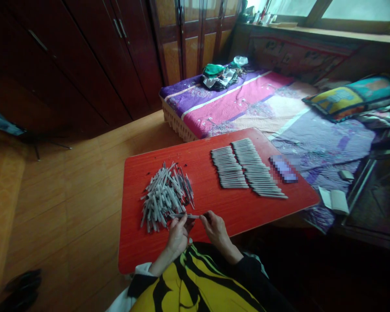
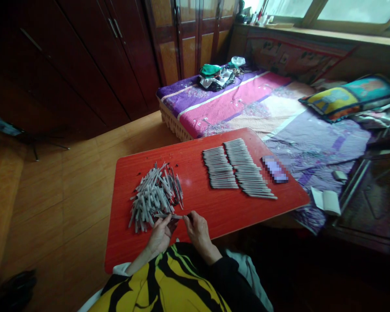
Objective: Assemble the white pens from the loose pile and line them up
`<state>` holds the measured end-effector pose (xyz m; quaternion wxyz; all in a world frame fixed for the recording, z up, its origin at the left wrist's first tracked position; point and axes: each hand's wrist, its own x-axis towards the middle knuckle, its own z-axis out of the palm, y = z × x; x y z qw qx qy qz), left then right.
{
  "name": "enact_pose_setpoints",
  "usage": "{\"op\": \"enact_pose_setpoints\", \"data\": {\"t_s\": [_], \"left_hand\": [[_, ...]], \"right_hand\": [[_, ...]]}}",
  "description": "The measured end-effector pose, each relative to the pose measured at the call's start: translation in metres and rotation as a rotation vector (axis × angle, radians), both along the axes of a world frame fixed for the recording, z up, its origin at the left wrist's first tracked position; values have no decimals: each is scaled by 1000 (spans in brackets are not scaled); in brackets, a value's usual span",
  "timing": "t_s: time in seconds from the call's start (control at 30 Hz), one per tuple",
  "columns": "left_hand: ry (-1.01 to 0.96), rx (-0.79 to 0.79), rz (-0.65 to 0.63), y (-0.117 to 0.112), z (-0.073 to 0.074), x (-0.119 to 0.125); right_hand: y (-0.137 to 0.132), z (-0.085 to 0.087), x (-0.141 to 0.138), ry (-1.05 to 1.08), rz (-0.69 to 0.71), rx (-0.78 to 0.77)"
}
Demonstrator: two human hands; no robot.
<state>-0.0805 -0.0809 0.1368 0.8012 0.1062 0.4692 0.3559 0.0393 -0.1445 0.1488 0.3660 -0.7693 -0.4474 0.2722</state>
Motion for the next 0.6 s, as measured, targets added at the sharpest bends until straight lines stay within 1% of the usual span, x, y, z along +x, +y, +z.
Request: {"op": "enact_pose_setpoints", "data": {"t_s": [0.13, 0.3, 0.53, 0.6], "left_hand": [[-6, 12, -41, -3, -4, 0], [0, 21, -88, -8, -8, 2], [1, 32, -117, -13, -5, 7], [18, 38, -124, -14, -3, 10]], "right_hand": [[-4, -4, 0, 11, -24, -14], [-10, -4, 2, 114, -37, -13], [-20, -3, 5, 494, -117, -60], [-23, -4, 6, 560, -138, -77]]}}
